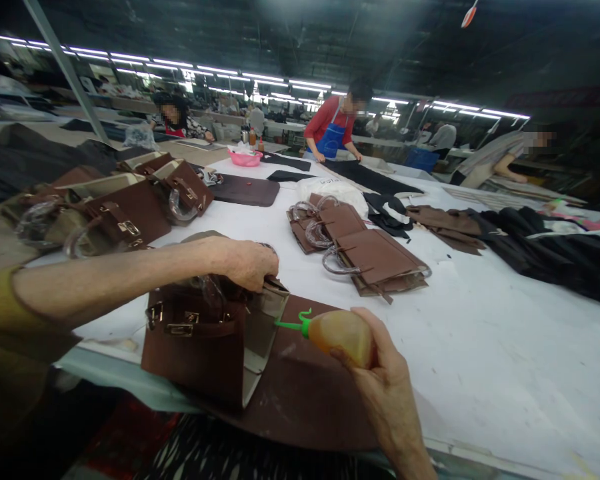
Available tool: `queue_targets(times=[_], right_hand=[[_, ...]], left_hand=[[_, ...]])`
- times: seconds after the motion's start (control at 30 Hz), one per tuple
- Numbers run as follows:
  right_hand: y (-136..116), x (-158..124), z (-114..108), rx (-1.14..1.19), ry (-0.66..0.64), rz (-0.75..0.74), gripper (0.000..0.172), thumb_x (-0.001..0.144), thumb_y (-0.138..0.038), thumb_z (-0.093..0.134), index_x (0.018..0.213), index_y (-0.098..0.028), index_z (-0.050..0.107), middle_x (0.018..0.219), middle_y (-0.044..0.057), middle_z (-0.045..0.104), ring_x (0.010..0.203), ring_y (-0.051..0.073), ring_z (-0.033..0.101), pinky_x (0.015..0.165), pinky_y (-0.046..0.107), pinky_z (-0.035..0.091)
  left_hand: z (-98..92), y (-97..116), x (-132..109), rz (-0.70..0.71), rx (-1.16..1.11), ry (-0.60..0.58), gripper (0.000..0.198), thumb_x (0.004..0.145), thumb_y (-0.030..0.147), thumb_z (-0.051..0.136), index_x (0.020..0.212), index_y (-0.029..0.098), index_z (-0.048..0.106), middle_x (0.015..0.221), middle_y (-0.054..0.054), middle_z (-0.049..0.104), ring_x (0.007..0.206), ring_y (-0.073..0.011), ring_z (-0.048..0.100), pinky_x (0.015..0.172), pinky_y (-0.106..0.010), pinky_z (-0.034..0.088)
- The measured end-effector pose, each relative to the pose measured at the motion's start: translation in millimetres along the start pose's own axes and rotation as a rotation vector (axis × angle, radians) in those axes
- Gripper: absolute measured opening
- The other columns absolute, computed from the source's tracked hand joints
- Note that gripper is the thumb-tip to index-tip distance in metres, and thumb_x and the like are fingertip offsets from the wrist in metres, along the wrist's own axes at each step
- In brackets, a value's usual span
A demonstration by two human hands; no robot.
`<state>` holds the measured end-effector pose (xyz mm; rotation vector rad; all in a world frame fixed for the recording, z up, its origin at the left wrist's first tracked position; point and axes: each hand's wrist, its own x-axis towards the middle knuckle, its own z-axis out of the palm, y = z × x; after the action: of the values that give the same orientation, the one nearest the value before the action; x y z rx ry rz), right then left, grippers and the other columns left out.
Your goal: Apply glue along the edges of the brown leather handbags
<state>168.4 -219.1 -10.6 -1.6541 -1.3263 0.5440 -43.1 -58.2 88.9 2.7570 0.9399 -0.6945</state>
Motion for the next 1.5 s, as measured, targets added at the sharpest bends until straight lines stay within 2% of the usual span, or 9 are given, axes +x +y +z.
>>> queue_targets(times=[0.1, 0.3, 0.53, 0.73, 0.9, 1.1, 1.3, 1.37, 1.5], right_hand=[[-1, -3, 2, -0.018, -0.008, -0.014, 0.052, 0.067, -0.048, 0.071, 0.111, -0.024, 0.057, 0.101, 0.003, 0.063, 0.085, 0.025, 0.059, 0.073, 0.032, 0.050], [4, -10, 6, -0.007, -0.034, -0.015, 0.051, 0.068, -0.048, 0.072, 0.111, -0.027, 0.057, 0.105, 0.000, 0.064, 0.095, 0.025, 0.058, 0.079, 0.030, 0.049], [11, -18, 10, 0.009, -0.067, 0.000, 0.049, 0.068, -0.047, 0.073, 0.110, -0.026, 0.058, 0.103, 0.000, 0.064, 0.093, 0.024, 0.059, 0.075, 0.029, 0.051], [15, -27, 18, 0.048, -0.104, 0.025, 0.048, 0.069, -0.042, 0.071, 0.112, -0.025, 0.058, 0.105, 0.002, 0.064, 0.093, 0.025, 0.060, 0.076, 0.030, 0.051], [20, -32, 22, 0.043, -0.141, 0.039, 0.048, 0.069, -0.042, 0.071, 0.113, -0.025, 0.057, 0.104, 0.002, 0.065, 0.091, 0.025, 0.060, 0.076, 0.031, 0.051], [28, -36, 23, 0.036, -0.179, 0.019, 0.046, 0.073, -0.033, 0.067, 0.117, -0.027, 0.054, 0.111, 0.001, 0.062, 0.098, 0.024, 0.058, 0.084, 0.033, 0.047], [27, -41, 21, 0.023, -0.213, 0.012, 0.046, 0.073, -0.027, 0.065, 0.118, -0.029, 0.054, 0.114, 0.001, 0.062, 0.100, 0.024, 0.057, 0.086, 0.035, 0.047], [22, -44, 19, 0.021, -0.194, 0.004, 0.046, 0.072, -0.027, 0.064, 0.117, -0.029, 0.054, 0.114, 0.001, 0.062, 0.101, 0.025, 0.058, 0.087, 0.036, 0.047], [12, -48, 12, -0.003, -0.072, -0.051, 0.044, 0.071, -0.030, 0.064, 0.115, -0.030, 0.056, 0.114, 0.001, 0.062, 0.102, 0.026, 0.058, 0.091, 0.037, 0.046]], left_hand=[[0.2, -1, 0, 0.002, 0.002, -0.001, 0.038, 0.060, 0.025, 0.048, 0.091, 0.016, 0.069, 0.093, -0.013, 0.069, 0.065, -0.0229, 0.060, 0.046, -0.028, 0.041], [0.9, 0, 1, 0.021, 0.008, -0.002, 0.040, 0.060, 0.024, 0.048, 0.093, 0.015, 0.069, 0.094, -0.014, 0.069, 0.065, -0.0230, 0.060, 0.047, -0.029, 0.041], [2.3, 2, 0, 0.035, 0.053, 0.007, 0.038, 0.062, 0.024, 0.048, 0.092, 0.014, 0.069, 0.090, -0.014, 0.069, 0.063, -0.0222, 0.059, 0.048, -0.029, 0.040], [0.9, 6, -6, 0.032, 0.065, 0.011, 0.035, 0.064, 0.023, 0.047, 0.089, 0.013, 0.070, 0.084, -0.013, 0.069, 0.060, -0.0213, 0.059, 0.044, -0.028, 0.037], [1.9, 10, -9, 0.022, 0.061, 0.022, 0.037, 0.064, 0.023, 0.048, 0.093, 0.014, 0.070, 0.085, -0.014, 0.069, 0.062, -0.0223, 0.059, 0.048, -0.029, 0.040], [-1.0, 18, -16, -0.007, 0.081, 0.013, 0.032, 0.065, 0.019, 0.049, 0.088, 0.015, 0.070, 0.085, -0.012, 0.069, 0.067, -0.0219, 0.060, 0.051, -0.028, 0.040], [1.2, 23, -27, 0.017, 0.101, 0.044, 0.028, 0.067, 0.020, 0.049, 0.085, 0.014, 0.070, 0.075, -0.012, 0.068, 0.064, -0.0223, 0.059, 0.051, -0.029, 0.039], [2.4, 24, -29, 0.017, 0.104, 0.047, 0.025, 0.068, 0.020, 0.051, 0.083, 0.015, 0.070, 0.071, -0.012, 0.067, 0.062, -0.0210, 0.059, 0.050, -0.027, 0.038], [2.8, 23, -29, 0.031, 0.106, 0.047, 0.026, 0.068, 0.021, 0.052, 0.085, 0.014, 0.070, 0.072, -0.012, 0.067, 0.063, -0.0213, 0.059, 0.051, -0.028, 0.039]])
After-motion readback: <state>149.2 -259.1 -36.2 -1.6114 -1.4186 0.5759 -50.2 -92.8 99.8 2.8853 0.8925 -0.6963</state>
